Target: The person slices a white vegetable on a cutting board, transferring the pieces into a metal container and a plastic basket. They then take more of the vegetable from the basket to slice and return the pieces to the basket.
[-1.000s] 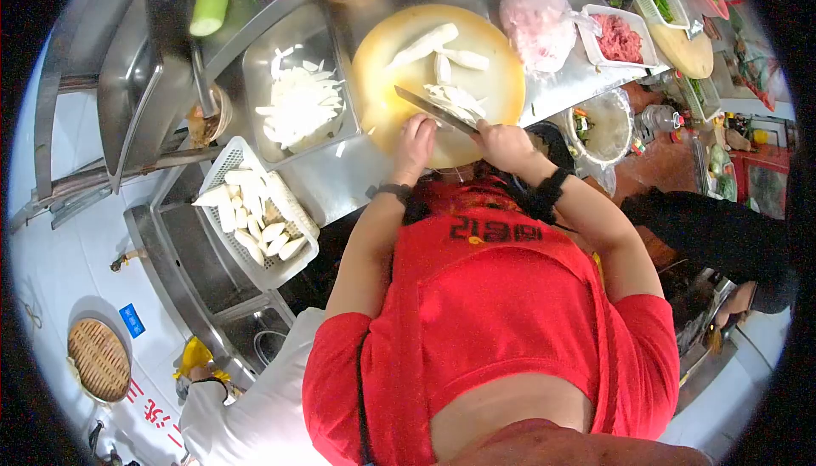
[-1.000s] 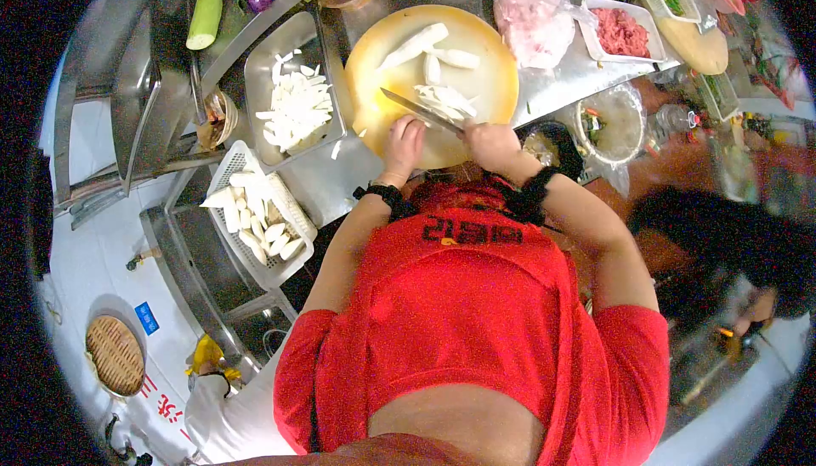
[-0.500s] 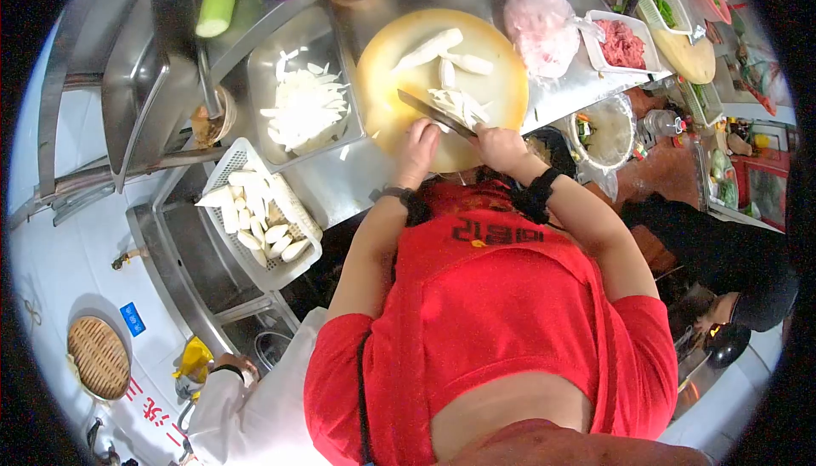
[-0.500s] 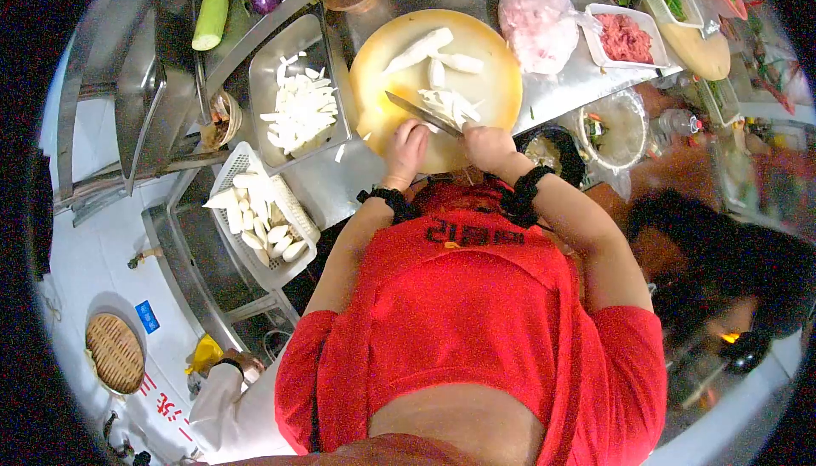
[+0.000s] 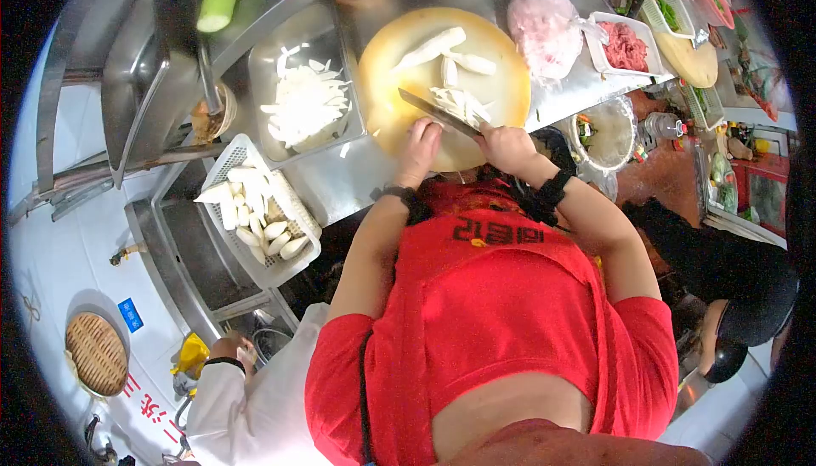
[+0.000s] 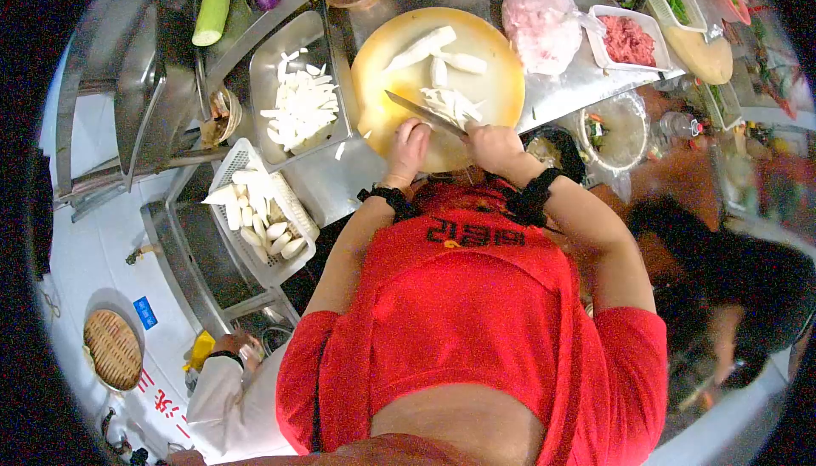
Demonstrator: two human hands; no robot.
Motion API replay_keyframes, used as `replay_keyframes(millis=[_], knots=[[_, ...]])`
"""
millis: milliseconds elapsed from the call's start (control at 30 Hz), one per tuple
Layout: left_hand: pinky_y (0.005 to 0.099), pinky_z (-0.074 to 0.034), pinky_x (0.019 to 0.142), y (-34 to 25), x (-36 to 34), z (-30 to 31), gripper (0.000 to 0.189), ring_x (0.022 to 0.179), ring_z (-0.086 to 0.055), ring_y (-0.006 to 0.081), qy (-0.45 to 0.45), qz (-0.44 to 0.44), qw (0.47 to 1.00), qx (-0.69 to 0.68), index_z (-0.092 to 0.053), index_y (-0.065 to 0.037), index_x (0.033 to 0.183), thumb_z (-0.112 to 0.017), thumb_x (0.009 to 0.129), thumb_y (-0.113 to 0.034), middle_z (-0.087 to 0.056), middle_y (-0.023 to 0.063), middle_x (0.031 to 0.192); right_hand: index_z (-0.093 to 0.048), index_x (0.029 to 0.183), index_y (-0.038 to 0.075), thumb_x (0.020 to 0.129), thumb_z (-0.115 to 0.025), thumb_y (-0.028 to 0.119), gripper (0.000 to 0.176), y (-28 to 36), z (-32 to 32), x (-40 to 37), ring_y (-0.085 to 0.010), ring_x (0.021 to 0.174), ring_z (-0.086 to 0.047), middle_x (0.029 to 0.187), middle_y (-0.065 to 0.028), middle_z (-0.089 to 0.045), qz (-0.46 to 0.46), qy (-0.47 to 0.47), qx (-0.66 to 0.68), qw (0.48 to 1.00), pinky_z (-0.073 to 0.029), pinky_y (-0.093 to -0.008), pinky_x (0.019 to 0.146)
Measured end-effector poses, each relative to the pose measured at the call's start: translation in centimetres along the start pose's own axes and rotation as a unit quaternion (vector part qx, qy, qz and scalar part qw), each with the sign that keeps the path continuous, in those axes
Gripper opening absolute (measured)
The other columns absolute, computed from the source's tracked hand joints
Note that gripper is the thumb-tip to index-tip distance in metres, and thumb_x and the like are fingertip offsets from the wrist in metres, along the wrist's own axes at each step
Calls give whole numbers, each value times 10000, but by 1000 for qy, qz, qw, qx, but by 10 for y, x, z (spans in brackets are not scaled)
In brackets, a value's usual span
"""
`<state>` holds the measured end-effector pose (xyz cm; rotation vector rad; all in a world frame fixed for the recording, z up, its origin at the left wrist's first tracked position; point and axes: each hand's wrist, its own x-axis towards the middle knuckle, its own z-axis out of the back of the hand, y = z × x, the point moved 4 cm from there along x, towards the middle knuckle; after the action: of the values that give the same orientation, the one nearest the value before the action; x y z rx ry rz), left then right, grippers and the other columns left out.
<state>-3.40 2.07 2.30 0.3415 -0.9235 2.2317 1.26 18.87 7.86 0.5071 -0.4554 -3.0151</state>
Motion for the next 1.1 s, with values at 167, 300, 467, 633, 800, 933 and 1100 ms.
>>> replay_keyframes(millis=[167, 300, 467, 633, 800, 933, 1100], knots=[[386, -466, 758, 0, 2, 2, 159, 908, -543, 301, -8, -11, 1000, 8, -564, -65, 919, -626, 773, -62, -525, 96, 994, -538, 935, 15, 899, -457, 321, 318, -3, -32, 16, -330, 698, -649, 743, -186, -646, -10, 13, -35, 999, -516, -424, 628], [385, -472, 747, 3, 1, -1, 158, 890, -552, 302, 1, -13, 1000, 12, -567, -65, 914, -630, 769, -60, -529, 98, 984, -533, 920, 12, 897, -464, 307, 304, -2, -11, 6, -331, 673, -645, 732, -187, -642, 2, -7, 12, 1000, -513, -425, 619], [381, -475, 743, 7, -3, -8, 152, 881, -556, 299, -22, -6, 1000, 14, -587, -57, 908, -645, 768, -76, -539, 98, 978, -536, 917, 15, 898, -463, 301, 296, -1, -1, -5, -318, 668, -648, 724, -182, -642, 12, 1, 11, 1000, -514, -419, 613], [377, -476, 738, 3, -1, -4, 149, 869, -559, 296, -23, -13, 1000, 16, -607, -50, 903, -659, 769, -88, -546, 97, 977, -536, 920, 27, 879, -478, 249, 233, -5, -34, 10, -318, 672, -652, 729, -166, -650, 29, -23, -13, 999, -518, -417, 601], [376, -473, 743, 0, 1, 0, 156, 881, -557, 298, -20, -4, 999, 29, -605, -50, 910, -660, 770, -91, -549, 98, 977, -538, 939, 34, 871, -480, 239, 223, 2, -30, 14, -316, 690, -656, 740, -163, -653, 9, -16, 2, 1000, -521, -421, 609], [385, -470, 747, -7, 7, 6, 157, 883, -555, 304, 14, -20, 999, 32, -605, -48, 911, -658, 772, -96, -552, 103, 978, -538, 947, 31, 881, -464, 258, 247, -2, -31, 12, -317, 702, -656, 749, -172, -653, 0, 6, 17, 1000, -519, -425, 610], [377, -480, 706, -5, 8, 2, 136, 847, -560, 290, -46, -18, 998, 33, -579, -50, 896, -641, 778, -75, -540, 100, 945, -539, 939, 19, 888, -453, 280, 279, -4, -37, 18, -328, 713, -654, 764, -183, -653, -7, -13, 22, 1000, -516, -437, 618]])
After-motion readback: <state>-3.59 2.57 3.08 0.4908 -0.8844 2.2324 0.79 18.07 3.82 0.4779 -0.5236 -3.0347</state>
